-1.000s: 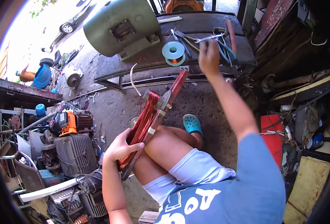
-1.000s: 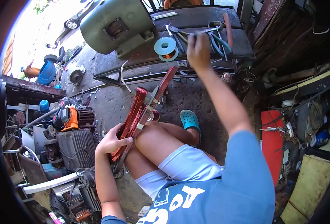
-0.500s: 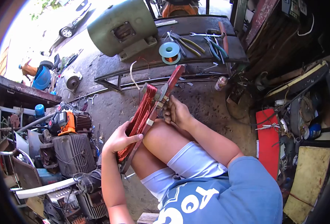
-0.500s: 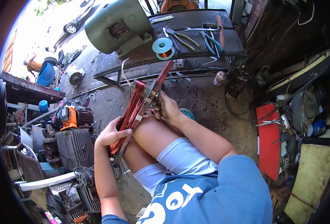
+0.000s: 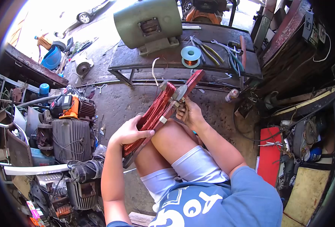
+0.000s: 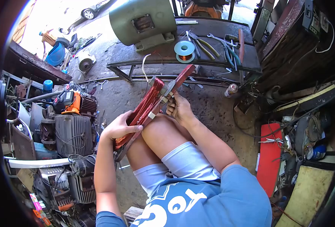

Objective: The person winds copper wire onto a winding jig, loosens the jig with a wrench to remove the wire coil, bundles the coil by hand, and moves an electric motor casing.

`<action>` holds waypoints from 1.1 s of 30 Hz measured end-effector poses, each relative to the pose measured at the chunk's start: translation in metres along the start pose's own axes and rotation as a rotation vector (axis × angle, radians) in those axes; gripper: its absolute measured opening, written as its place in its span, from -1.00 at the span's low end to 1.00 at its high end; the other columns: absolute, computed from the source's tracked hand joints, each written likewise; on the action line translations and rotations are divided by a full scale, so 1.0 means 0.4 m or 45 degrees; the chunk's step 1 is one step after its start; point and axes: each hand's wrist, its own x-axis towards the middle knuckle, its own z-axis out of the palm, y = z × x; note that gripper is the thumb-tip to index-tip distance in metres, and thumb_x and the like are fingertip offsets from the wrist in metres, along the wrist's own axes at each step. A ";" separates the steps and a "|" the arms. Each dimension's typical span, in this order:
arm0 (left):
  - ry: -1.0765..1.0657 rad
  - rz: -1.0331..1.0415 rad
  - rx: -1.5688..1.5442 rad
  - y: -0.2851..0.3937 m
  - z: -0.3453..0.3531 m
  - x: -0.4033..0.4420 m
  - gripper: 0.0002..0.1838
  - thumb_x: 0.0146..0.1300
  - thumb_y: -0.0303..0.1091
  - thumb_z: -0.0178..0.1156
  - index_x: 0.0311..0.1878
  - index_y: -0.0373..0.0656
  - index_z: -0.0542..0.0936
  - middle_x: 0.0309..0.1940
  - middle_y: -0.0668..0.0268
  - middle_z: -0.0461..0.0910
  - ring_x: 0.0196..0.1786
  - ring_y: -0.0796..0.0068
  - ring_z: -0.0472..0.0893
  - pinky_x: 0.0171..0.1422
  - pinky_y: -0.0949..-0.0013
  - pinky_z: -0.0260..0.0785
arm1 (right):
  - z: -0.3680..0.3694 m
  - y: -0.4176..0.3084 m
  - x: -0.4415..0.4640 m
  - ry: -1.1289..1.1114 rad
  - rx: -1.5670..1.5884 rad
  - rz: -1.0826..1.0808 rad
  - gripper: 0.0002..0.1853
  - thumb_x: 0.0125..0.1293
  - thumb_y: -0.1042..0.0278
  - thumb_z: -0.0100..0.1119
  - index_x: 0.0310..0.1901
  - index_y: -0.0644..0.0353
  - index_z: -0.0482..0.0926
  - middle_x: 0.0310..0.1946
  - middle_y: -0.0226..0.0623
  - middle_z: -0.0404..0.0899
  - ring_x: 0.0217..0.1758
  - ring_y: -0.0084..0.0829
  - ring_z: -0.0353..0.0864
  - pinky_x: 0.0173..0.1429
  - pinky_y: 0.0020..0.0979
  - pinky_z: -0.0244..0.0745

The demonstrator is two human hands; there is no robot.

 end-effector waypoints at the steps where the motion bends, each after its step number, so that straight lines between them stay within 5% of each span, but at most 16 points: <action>1: 0.000 0.004 0.003 -0.002 0.000 0.001 -0.09 0.08 0.09 0.57 0.34 -0.39 0.50 0.09 0.02 0.68 0.14 0.26 0.64 0.33 0.23 0.42 | 0.006 -0.002 -0.002 -0.006 -0.001 -0.019 -0.58 0.57 -0.20 0.09 -0.29 -0.04 0.43 -0.51 -0.55 0.23 -0.47 -0.56 0.22 -0.32 -0.45 0.21; 10: 0.066 -0.013 0.052 0.006 0.014 -0.011 -0.10 0.06 0.12 0.57 0.32 -0.34 0.52 0.07 0.02 0.70 0.11 0.23 0.67 0.31 0.20 0.44 | 0.073 -0.075 -0.027 0.066 -0.016 0.440 -0.43 0.64 -0.22 -0.27 -0.59 -0.20 0.12 -0.70 -0.65 0.01 -0.70 -0.63 -0.06 -0.59 -0.48 -0.09; 16: 0.089 -0.041 0.089 0.030 0.014 -0.029 -0.11 0.05 0.10 0.57 0.33 -0.30 0.52 0.11 -0.01 0.69 0.15 0.16 0.67 0.34 0.19 0.44 | 0.098 -0.092 -0.014 0.196 0.061 0.534 -0.45 0.64 -0.12 -0.24 -0.60 -0.19 0.14 -0.72 -0.66 0.04 -0.73 -0.66 -0.03 -0.63 -0.50 -0.16; 26: 0.034 0.034 -0.225 -0.016 0.006 0.003 -0.13 0.10 0.00 0.56 0.37 -0.35 0.48 0.14 0.05 0.67 0.18 0.28 0.63 0.39 0.25 0.40 | 0.158 -0.021 0.035 0.362 -0.065 -0.156 -0.54 0.67 -0.11 -0.23 -0.28 -0.01 0.49 -0.57 -0.53 0.44 -0.71 -0.68 0.11 -0.61 -0.53 -0.04; 33: -0.054 0.039 -0.556 -0.061 -0.013 -0.002 -0.09 0.12 -0.08 0.56 0.44 -0.40 0.42 0.20 0.09 0.64 0.23 0.34 0.60 0.45 0.25 0.36 | 0.158 0.018 0.069 0.234 -0.436 -0.579 -0.47 0.70 -0.11 -0.18 -0.24 0.15 0.60 -0.59 -0.59 0.44 -0.65 -0.68 0.28 -0.55 -0.52 0.10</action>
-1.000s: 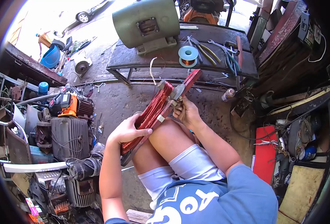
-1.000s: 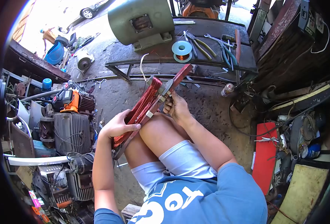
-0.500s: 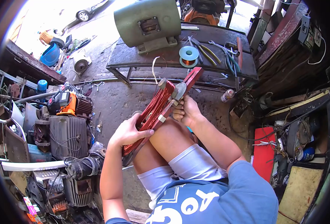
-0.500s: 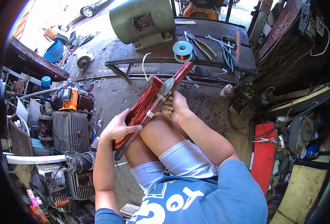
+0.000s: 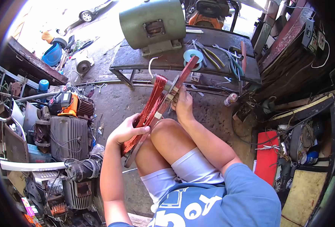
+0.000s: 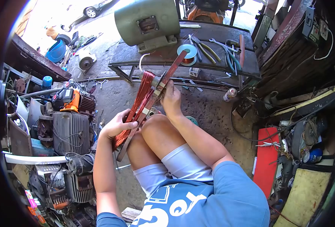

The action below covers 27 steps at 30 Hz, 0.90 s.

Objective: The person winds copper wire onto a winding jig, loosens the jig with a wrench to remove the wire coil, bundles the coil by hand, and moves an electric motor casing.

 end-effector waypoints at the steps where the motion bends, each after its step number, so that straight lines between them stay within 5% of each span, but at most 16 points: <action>1: -0.005 0.003 0.018 0.002 0.001 -0.001 -0.07 0.12 -0.07 0.56 0.44 -0.40 0.41 0.21 0.08 0.63 0.24 0.33 0.59 0.45 0.25 0.35 | -0.013 0.012 0.001 -0.001 -0.114 -0.085 -0.47 0.70 -0.09 -0.18 -0.23 0.18 0.59 -0.58 -0.55 0.45 -0.62 -0.62 0.32 -0.51 -0.48 0.16; 7: -0.027 -0.025 0.177 0.020 0.002 -0.007 0.00 0.08 0.05 0.57 0.43 -0.43 0.41 0.22 0.02 0.62 0.26 0.26 0.59 0.46 0.23 0.36 | -0.092 0.046 -0.009 0.002 -0.674 -0.499 -0.54 0.73 0.06 -0.25 -0.07 0.29 0.54 -0.35 -0.13 0.51 -0.29 -0.25 0.47 -0.10 -0.21 0.44; 13: -0.011 0.013 0.364 0.027 0.009 -0.003 -0.03 0.05 0.11 0.56 0.37 -0.42 0.47 0.17 -0.03 0.64 0.22 0.20 0.62 0.41 0.22 0.39 | -0.109 0.027 -0.047 -0.017 -0.780 -0.830 -0.57 0.72 0.02 -0.24 -0.03 0.23 0.49 -0.36 -0.29 0.47 -0.38 -0.35 0.44 -0.21 -0.31 0.41; 16: 0.052 0.027 0.493 0.029 0.033 -0.007 -0.05 0.04 0.09 0.56 0.36 -0.39 0.48 0.16 -0.04 0.65 0.22 0.17 0.64 0.41 0.20 0.40 | -0.121 0.031 -0.050 -0.092 0.104 0.018 -0.58 0.70 -0.03 -0.20 -0.19 0.12 0.46 -0.47 -0.43 0.34 -0.52 -0.48 0.33 -0.37 -0.39 0.31; 19: 0.101 0.001 0.626 0.038 0.048 -0.011 -0.05 0.01 0.00 0.58 0.40 -0.36 0.45 0.20 -0.02 0.65 0.24 0.16 0.65 0.43 0.19 0.41 | -0.164 -0.020 -0.041 -0.235 0.214 0.533 -0.56 0.67 -0.13 -0.22 -0.31 -0.02 0.38 -0.56 -0.50 0.28 -0.59 -0.59 0.23 -0.47 -0.48 0.15; 22: 0.145 -0.021 0.703 0.048 0.058 -0.023 -0.06 0.02 0.01 0.59 0.39 -0.33 0.47 0.18 -0.03 0.67 0.22 0.15 0.67 0.40 0.19 0.43 | -0.158 -0.074 -0.043 -0.291 0.308 0.799 -0.52 0.64 -0.12 -0.17 -0.46 -0.09 0.22 -0.67 -0.61 0.03 -0.70 -0.62 -0.01 -0.58 -0.50 -0.04; 27: 0.169 0.026 0.704 0.031 0.063 -0.029 -0.10 0.01 0.26 0.49 0.25 -0.27 0.54 0.09 -0.12 0.67 0.17 -0.06 0.67 0.30 0.08 0.46 | -0.161 -0.093 -0.034 -0.346 0.532 0.948 -0.55 0.62 0.01 -0.15 -0.50 -0.08 0.25 -0.66 -0.59 0.10 -0.67 -0.61 0.04 -0.56 -0.48 0.03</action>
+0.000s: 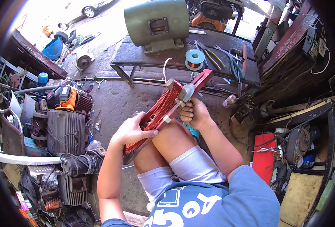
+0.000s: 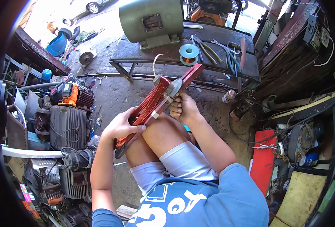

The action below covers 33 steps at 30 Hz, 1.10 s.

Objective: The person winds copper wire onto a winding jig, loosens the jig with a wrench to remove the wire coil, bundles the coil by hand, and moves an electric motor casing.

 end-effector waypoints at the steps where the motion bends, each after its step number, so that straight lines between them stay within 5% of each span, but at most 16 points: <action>1: 0.003 -0.003 0.008 -0.002 -0.001 0.000 -0.09 0.01 0.27 0.48 0.25 -0.27 0.54 0.09 -0.12 0.67 0.16 -0.06 0.67 0.30 0.07 0.46 | 0.001 0.002 0.002 0.004 0.000 -0.032 -0.57 0.62 0.03 -0.14 -0.50 -0.08 0.28 -0.64 -0.58 0.13 -0.65 -0.61 0.09 -0.53 -0.48 0.08; 5: 0.003 -0.018 0.023 0.003 -0.001 0.001 -0.09 0.02 0.29 0.47 0.25 -0.27 0.54 0.10 -0.12 0.67 0.17 -0.06 0.67 0.30 0.08 0.46 | -0.032 0.028 0.029 -0.130 0.037 -0.207 -0.66 0.64 0.07 -0.11 -0.29 0.00 0.50 -0.42 -0.47 0.48 -0.39 -0.55 0.45 -0.26 -0.44 0.38; 8: -0.006 -0.007 0.009 0.001 -0.002 0.006 -0.09 0.03 0.29 0.47 0.25 -0.27 0.54 0.11 -0.12 0.66 0.18 -0.05 0.66 0.31 0.08 0.45 | 0.019 0.064 0.018 0.144 -0.016 -0.433 -0.70 0.69 0.04 -0.13 -0.11 0.02 0.48 -0.31 -0.52 0.44 -0.29 -0.56 0.42 -0.12 -0.40 0.43; 14: -0.005 0.027 0.021 -0.013 -0.003 0.012 -0.09 0.04 0.30 0.47 0.24 -0.28 0.55 0.12 -0.11 0.65 0.19 -0.05 0.65 0.31 0.09 0.45 | -0.044 0.082 0.028 0.000 -0.228 -0.718 -0.72 0.67 0.20 -0.03 0.24 0.11 0.47 0.05 -0.30 0.67 0.04 -0.40 0.66 0.13 -0.32 0.54; 17: -0.012 0.022 0.029 -0.013 -0.005 0.011 -0.09 0.04 0.29 0.47 0.25 -0.29 0.54 0.12 -0.11 0.65 0.19 -0.05 0.65 0.31 0.10 0.45 | -0.061 0.089 0.032 0.115 -0.696 -1.045 -0.74 0.62 0.32 0.04 0.24 0.14 0.45 0.02 -0.22 0.66 0.02 -0.37 0.67 0.09 -0.30 0.55; 23: -0.023 0.019 0.018 -0.004 -0.006 0.004 -0.07 0.03 0.29 0.47 0.26 -0.30 0.53 0.12 -0.13 0.65 0.20 -0.05 0.66 0.33 0.10 0.45 | -0.043 0.031 -0.014 0.208 -0.315 -0.669 -0.74 0.46 0.47 0.11 0.15 0.21 0.48 -0.08 -0.24 0.63 -0.05 -0.38 0.66 0.00 -0.31 0.54; 26: -0.029 0.013 0.030 0.002 -0.011 -0.004 -0.07 0.03 0.28 0.48 0.27 -0.30 0.52 0.12 -0.15 0.65 0.20 -0.04 0.66 0.34 0.08 0.45 | -0.021 0.028 -0.031 0.670 -1.192 -1.440 -0.81 0.45 0.42 0.13 0.04 0.23 0.55 -0.05 -0.16 0.64 -0.02 -0.28 0.64 0.06 -0.23 0.50; 29: -0.030 -0.005 0.044 0.012 -0.015 -0.016 -0.07 0.03 0.21 0.50 0.32 -0.30 0.50 0.11 -0.12 0.68 0.18 -0.01 0.69 0.34 0.09 0.47 | 0.096 -0.062 -0.096 0.656 -2.157 -2.154 -0.82 0.43 0.32 0.17 -0.06 0.23 0.59 -0.05 -0.14 0.63 0.08 -0.16 0.59 0.23 -0.11 0.38; 30: -0.040 -0.021 0.051 0.019 -0.017 -0.022 -0.06 0.02 0.15 0.53 0.36 -0.30 0.48 0.12 -0.09 0.69 0.18 0.02 0.70 0.34 0.11 0.47 | 0.117 -0.080 -0.100 0.605 -2.207 -1.999 -0.77 0.43 0.27 0.18 -0.05 0.23 0.65 -0.04 -0.11 0.64 0.18 -0.07 0.55 0.45 0.02 0.19; 33: -0.042 -0.049 0.085 0.043 -0.022 -0.038 -0.06 0.01 0.10 0.55 0.38 -0.28 0.47 0.09 -0.06 0.72 0.14 0.02 0.72 0.33 0.12 0.49 | 0.113 -0.118 -0.074 0.519 -2.615 -1.715 -0.74 0.46 0.22 0.16 -0.03 0.22 0.67 0.00 -0.15 0.66 0.22 -0.10 0.57 0.57 0.10 0.06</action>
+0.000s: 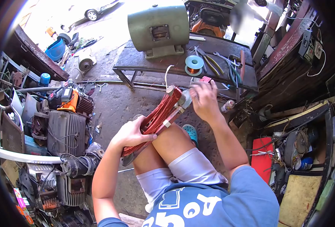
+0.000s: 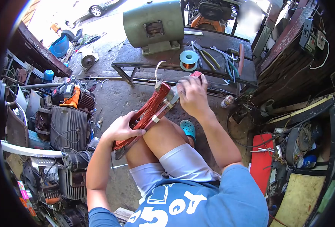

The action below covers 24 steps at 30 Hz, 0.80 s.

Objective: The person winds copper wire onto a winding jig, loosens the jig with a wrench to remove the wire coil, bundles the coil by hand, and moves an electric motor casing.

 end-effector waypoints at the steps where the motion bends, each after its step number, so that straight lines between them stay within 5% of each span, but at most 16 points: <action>1: 0.007 -0.008 0.010 0.003 -0.001 -0.004 -0.06 0.01 0.10 0.55 0.37 -0.28 0.47 0.07 -0.07 0.73 0.13 0.00 0.72 0.33 0.12 0.49 | 0.001 -0.005 0.001 -0.128 0.009 0.008 -0.71 0.48 0.19 0.13 -0.02 0.22 0.69 0.03 -0.14 0.67 0.26 -0.10 0.57 0.64 0.21 -0.11; 8: 0.036 -0.014 0.125 -0.015 0.004 -0.057 -0.11 -0.01 0.15 0.53 0.28 -0.25 0.50 -0.02 -0.11 0.73 0.07 -0.09 0.73 0.23 0.03 0.53 | -0.026 -0.065 -0.046 -0.224 0.110 -0.057 -0.68 0.37 0.20 0.24 0.05 0.19 0.65 0.05 -0.12 0.66 0.29 -0.10 0.55 0.66 0.24 -0.20; 12: 0.073 -0.001 0.247 -0.012 0.010 -0.089 -0.15 -0.03 0.19 0.52 0.19 -0.23 0.53 -0.06 -0.12 0.70 0.06 -0.14 0.70 0.21 -0.03 0.52 | -0.082 -0.068 -0.039 -0.322 0.161 -0.143 -0.60 0.23 0.19 0.35 0.06 0.18 0.64 -0.03 -0.13 0.62 0.21 -0.05 0.54 0.58 0.12 0.03; 13: 0.099 0.005 0.266 -0.013 0.017 -0.094 -0.16 -0.04 0.19 0.52 0.18 -0.23 0.53 -0.05 -0.11 0.68 0.08 -0.13 0.68 0.21 -0.03 0.52 | -0.089 -0.065 -0.031 -0.354 0.148 -0.205 -0.57 0.18 0.17 0.38 0.05 0.18 0.65 -0.04 -0.11 0.58 0.18 0.00 0.53 0.48 0.01 0.22; 20: 0.282 0.116 0.369 -0.033 0.030 -0.088 -0.14 -0.06 0.15 0.55 0.24 -0.23 0.56 0.05 0.02 0.54 0.20 -0.03 0.57 0.34 0.06 0.44 | -0.117 -0.054 0.105 -1.028 0.242 -0.008 -0.42 0.17 0.08 0.41 0.15 0.24 0.59 0.10 -0.02 0.53 0.31 0.08 0.49 0.44 -0.03 0.33; 24: 0.208 0.084 0.312 -0.036 0.030 -0.087 -0.12 -0.02 0.21 0.48 0.26 -0.22 0.53 0.15 -0.11 0.49 0.30 -0.13 0.52 0.39 0.00 0.43 | -0.138 -0.136 0.144 -0.632 0.104 -0.394 -0.24 0.08 0.13 0.48 0.31 0.24 0.48 0.27 0.08 0.46 0.47 0.11 0.36 0.56 0.05 0.22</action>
